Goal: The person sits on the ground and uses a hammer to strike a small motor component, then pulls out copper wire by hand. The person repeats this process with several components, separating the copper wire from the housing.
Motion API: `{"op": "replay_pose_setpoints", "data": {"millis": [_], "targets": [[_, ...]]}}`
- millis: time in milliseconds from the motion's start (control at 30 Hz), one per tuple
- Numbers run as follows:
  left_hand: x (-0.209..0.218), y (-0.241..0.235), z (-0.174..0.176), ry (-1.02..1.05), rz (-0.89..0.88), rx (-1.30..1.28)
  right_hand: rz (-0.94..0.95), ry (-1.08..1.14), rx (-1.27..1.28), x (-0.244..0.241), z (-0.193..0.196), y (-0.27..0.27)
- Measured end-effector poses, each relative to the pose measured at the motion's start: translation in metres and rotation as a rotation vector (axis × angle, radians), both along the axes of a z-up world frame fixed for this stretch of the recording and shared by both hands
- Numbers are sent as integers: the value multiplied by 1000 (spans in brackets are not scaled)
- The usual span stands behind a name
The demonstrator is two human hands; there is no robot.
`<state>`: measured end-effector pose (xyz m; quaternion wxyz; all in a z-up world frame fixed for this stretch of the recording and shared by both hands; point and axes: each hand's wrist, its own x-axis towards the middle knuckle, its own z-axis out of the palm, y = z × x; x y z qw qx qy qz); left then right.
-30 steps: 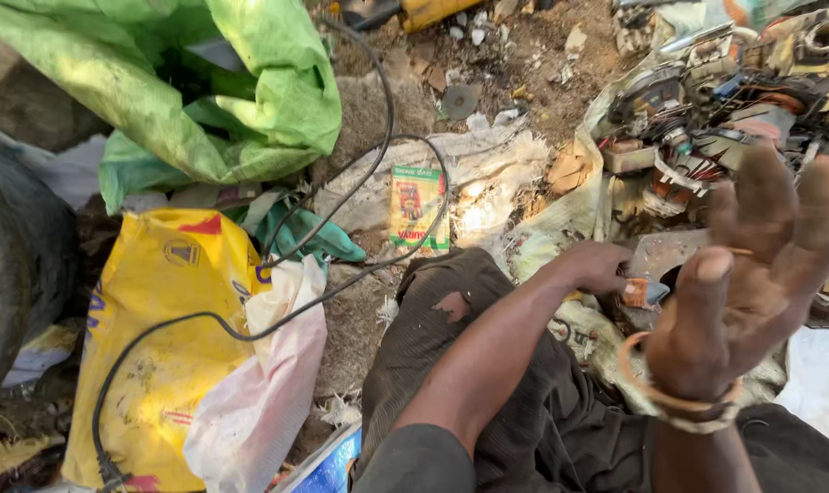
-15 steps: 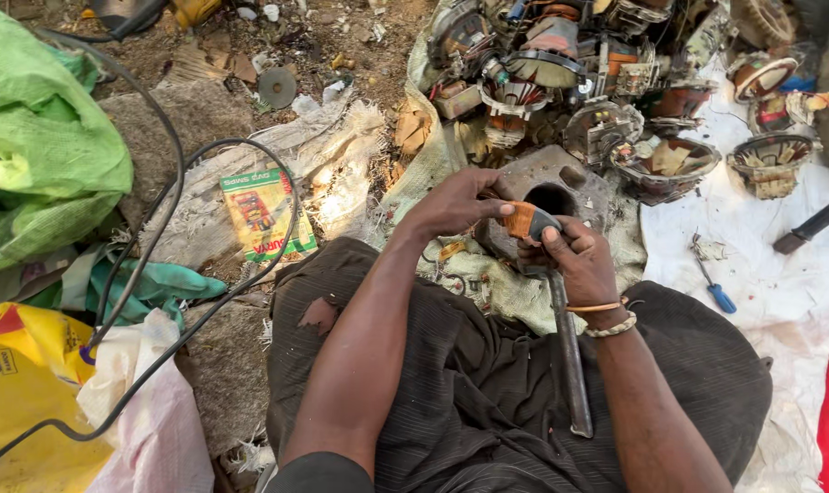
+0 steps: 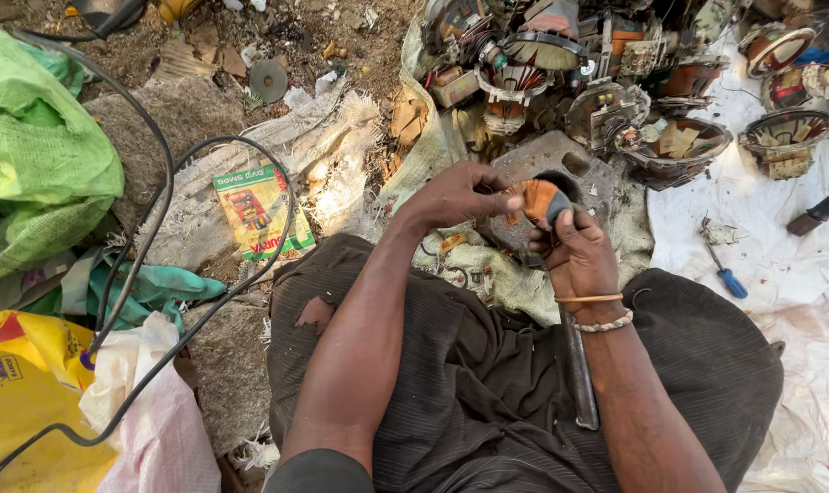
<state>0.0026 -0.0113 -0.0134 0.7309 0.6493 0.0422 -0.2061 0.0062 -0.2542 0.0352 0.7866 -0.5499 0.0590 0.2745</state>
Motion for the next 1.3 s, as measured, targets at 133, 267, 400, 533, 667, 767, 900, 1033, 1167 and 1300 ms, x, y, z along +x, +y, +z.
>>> {"op": "replay_pose_setpoints", "data": {"millis": [133, 267, 400, 533, 667, 767, 900, 1033, 1167, 1300], "targets": [[0, 10, -3, -89, -126, -69, -144, -28, 18, 1, -6, -2], [3, 12, 0, -127, -148, -24, -174, -45, 17, -3, -5, -3], [-2, 2, 6, -169, -47, -95, -127, -105, -100, -13, 0, 0], [-1, -10, 14, -113, -11, -77, -53, -148, -108, -12, 10, 5], [-6, -9, 16, -237, 22, 7, -5, -249, -352, -11, 12, 16], [-6, -8, 12, -221, 72, -25, -129, -239, -309, -12, 11, 18], [-4, -3, 2, -246, 89, 38, -235, -197, -135, -12, 4, 20], [-2, -8, -7, -168, -105, 219, -358, -110, 3, -5, 2, 12], [-5, -12, 7, -251, 32, 351, -307, -123, -85, 4, 11, 10], [-7, -16, 33, -306, 221, 154, -64, -181, -260, -2, 18, 15]]}}
